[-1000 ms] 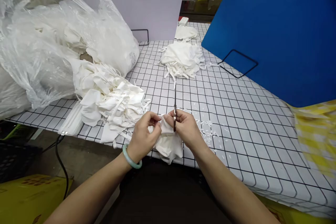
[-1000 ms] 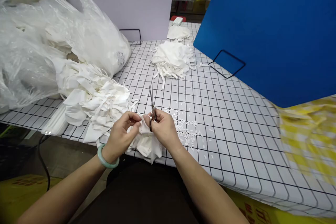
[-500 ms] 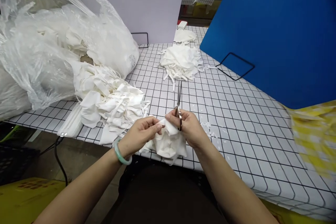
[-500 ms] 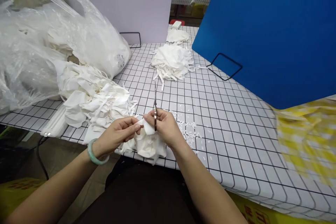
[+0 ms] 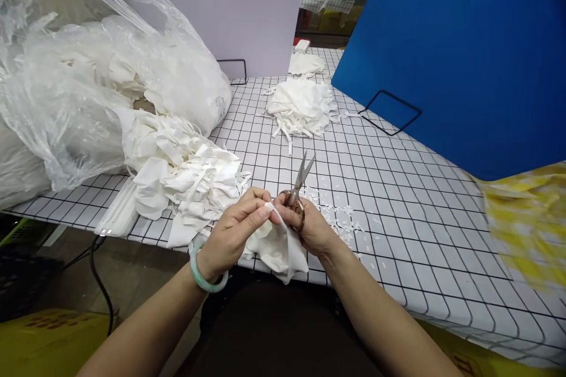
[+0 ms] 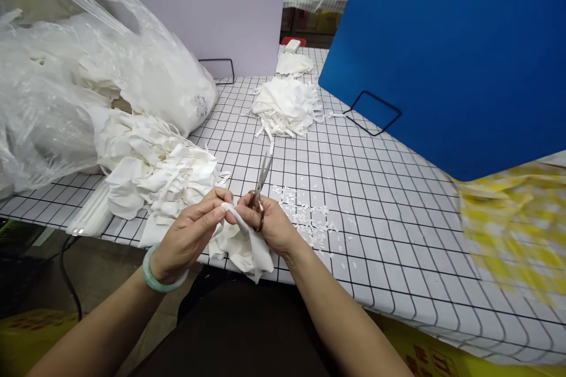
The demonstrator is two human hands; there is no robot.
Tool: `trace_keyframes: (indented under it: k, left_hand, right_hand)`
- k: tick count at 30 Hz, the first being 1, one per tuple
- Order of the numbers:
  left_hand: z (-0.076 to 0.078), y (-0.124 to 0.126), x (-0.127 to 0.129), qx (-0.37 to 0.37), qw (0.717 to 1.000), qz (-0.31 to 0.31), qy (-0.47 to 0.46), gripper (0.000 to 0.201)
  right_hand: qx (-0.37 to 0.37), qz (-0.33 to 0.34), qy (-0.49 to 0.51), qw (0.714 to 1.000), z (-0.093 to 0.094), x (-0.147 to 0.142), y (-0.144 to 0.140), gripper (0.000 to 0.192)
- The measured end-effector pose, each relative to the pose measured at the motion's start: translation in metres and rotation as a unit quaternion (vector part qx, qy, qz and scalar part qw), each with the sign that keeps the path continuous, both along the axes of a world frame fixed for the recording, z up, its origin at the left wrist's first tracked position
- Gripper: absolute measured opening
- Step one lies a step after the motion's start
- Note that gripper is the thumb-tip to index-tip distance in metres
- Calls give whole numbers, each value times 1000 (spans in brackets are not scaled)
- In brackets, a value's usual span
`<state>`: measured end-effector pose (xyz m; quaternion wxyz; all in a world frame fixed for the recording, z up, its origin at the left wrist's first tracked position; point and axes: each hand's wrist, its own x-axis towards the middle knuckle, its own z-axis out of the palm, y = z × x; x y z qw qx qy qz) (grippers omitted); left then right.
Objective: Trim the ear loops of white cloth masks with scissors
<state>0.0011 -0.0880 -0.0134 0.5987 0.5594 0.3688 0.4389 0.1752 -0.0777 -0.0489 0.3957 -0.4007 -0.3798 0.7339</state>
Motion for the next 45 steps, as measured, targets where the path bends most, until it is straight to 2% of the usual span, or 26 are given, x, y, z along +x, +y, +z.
trace_keyframes:
  k: [2, 4, 7, 10, 14, 17, 20, 24, 28, 45]
  left_hand:
    - [1, 1, 6, -21, 997, 30, -72, 30]
    - [1, 2, 11, -80, 987, 31, -133, 30]
    - [-1, 3, 16, -110, 983, 41, -138, 32]
    - [-4, -1, 17, -26, 996, 73, -40, 33]
    - [-9, -8, 18, 101, 990, 82, 50, 33]
    - [-12, -12, 20, 131, 986, 75, 68, 33]
    - [-15, -13, 22, 175, 980, 62, 73, 30]
    - [-16, -14, 22, 228, 969, 42, 88, 27]
    - [-17, -14, 23, 237, 966, 43, 93, 26]
    - [-18, -16, 27, 281, 952, 40, 112, 21]
  right_hand:
    - [-7, 14, 19, 1000, -9, -1, -7, 44]
    - [-7, 21, 25, 999, -17, -2, -12, 44]
    - [16, 20, -13, 1000, -19, -2, -16, 43]
    - [89, 5, -133, 987, -8, 7, -21, 40]
    - [246, 1, -320, 915, 12, 26, -32, 39]
    - [290, 32, -399, 869, 22, 35, -40, 42]
    - [303, 56, -427, 850, 28, 38, -45, 46]
    - [316, 57, -441, 838, 29, 38, -45, 51]
    - [327, 50, -450, 829, 27, 39, -43, 54]
    - [321, 41, -442, 836, 28, 37, -43, 53]
